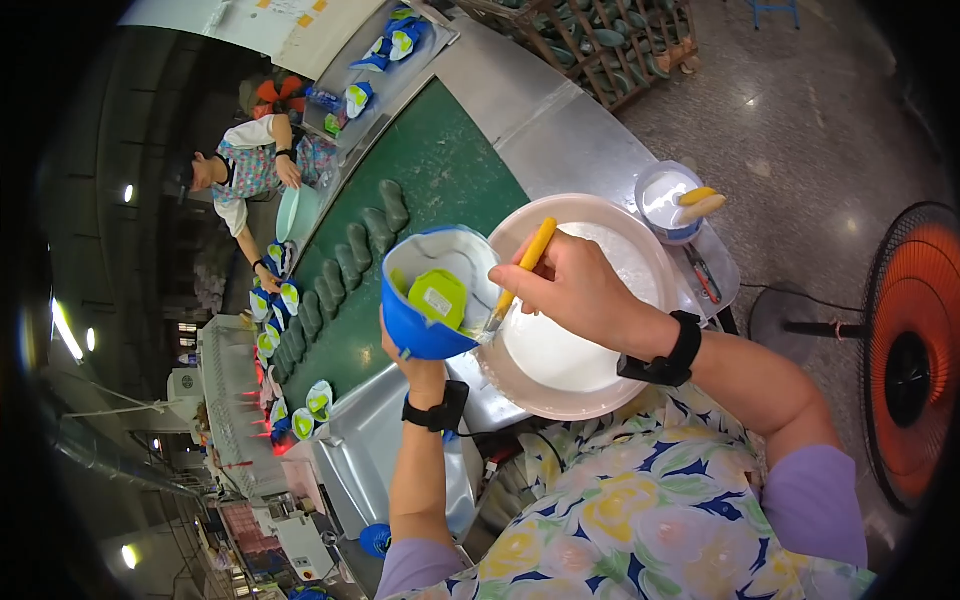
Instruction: Applying white adhesive to the bottom edges of blue and green shoe upper components using a brush.
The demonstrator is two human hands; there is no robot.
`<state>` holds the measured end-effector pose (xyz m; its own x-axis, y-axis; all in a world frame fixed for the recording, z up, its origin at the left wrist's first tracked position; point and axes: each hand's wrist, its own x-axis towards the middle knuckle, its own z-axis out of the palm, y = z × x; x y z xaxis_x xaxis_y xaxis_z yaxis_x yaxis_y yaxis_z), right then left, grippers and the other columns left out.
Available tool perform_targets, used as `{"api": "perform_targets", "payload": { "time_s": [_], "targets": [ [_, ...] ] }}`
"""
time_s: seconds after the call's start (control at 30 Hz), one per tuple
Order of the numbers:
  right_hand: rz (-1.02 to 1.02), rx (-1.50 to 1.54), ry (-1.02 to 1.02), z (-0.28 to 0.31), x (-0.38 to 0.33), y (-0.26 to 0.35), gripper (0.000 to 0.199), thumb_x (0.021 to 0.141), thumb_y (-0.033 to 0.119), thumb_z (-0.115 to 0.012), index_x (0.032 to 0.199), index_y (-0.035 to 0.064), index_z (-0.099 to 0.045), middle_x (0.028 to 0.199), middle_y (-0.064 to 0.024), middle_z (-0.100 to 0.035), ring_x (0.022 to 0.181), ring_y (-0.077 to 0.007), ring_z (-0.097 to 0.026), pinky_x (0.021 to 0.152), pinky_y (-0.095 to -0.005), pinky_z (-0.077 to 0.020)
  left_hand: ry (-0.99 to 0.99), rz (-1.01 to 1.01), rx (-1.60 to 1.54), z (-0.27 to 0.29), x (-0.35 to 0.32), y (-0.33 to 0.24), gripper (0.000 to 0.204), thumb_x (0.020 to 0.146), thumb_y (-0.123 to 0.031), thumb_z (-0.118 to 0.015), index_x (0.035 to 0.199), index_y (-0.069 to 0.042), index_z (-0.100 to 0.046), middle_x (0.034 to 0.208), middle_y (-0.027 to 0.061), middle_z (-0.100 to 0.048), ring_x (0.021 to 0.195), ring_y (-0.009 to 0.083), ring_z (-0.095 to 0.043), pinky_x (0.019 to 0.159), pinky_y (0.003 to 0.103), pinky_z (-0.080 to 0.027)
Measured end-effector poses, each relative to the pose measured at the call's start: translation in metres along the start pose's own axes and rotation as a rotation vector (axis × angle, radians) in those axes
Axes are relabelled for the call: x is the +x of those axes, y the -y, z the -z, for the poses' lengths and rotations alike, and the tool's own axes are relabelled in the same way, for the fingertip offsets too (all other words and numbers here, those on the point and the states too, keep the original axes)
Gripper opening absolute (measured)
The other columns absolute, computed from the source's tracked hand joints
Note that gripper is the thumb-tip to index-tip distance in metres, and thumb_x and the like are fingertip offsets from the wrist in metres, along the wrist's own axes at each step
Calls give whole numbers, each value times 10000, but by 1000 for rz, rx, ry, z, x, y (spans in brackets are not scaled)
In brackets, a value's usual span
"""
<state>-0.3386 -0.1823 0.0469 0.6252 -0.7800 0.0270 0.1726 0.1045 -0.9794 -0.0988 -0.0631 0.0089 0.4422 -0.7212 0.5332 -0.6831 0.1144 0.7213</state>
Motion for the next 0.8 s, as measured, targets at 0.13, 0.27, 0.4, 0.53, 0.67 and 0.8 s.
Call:
{"api": "perform_targets", "payload": {
  "time_s": [0.13, 0.27, 0.4, 0.53, 0.67, 0.8],
  "targets": [
    [430, -279, 51, 18, 9, 12, 184, 853, 151, -731, 946, 31, -628, 864, -81, -667, 764, -195, -671, 663, -276, -503, 322, 796, -664, 9, 3, -5, 364, 983, -203, -546, 1310, -42, -542, 1226, 116, -630, 1066, 230, -640, 944, 388, -517],
    [687, -252, 309, 16, 15, 16, 199, 886, 184, -698, 1002, 49, -608, 947, -95, -649, 858, -241, -664, 749, -320, -520, 578, 1242, -1248, -2, -13, -28, 456, 996, -364, -501, 1361, -89, -502, 1283, 115, -606, 1126, 232, -623, 981, 407, -521],
    [864, -374, 406, -6, 26, 17, 203, 904, 226, -664, 963, 52, -576, 923, -116, -631, 820, -306, -645, 727, -367, -525, 521, 1281, -981, -14, -21, -58, 506, 1001, -414, -476, 1399, -102, -453, 1332, 127, -570, 1154, 241, -608, 981, 433, -520],
    [627, -449, 312, 2, 48, 11, 220, 886, 206, -675, 882, 40, -531, 819, -151, -631, 728, -342, -634, 664, -401, -501, 575, 1008, -1335, -3, -19, -40, 484, 1022, -389, -420, 1391, -78, -456, 1331, 131, -569, 1169, 266, -599, 1006, 457, -503],
    [429, -519, 279, 14, 46, 12, 235, 881, 211, -657, 874, 10, -537, 702, -174, -621, 674, -340, -633, 626, -395, -483, 469, 952, -1206, 9, -10, -34, 455, 1030, -344, -397, 1388, -70, -456, 1328, 143, -566, 1203, 280, -574, 1011, 457, -498],
    [346, -542, 321, 23, 35, 20, 240, 883, 214, -657, 873, 4, -543, 710, -171, -626, 649, -329, -628, 616, -392, -481, 358, 866, -980, 13, -10, -42, 475, 1014, -369, -440, 1376, -63, -468, 1309, 136, -579, 1171, 267, -596, 980, 447, -516]
  ]
}}
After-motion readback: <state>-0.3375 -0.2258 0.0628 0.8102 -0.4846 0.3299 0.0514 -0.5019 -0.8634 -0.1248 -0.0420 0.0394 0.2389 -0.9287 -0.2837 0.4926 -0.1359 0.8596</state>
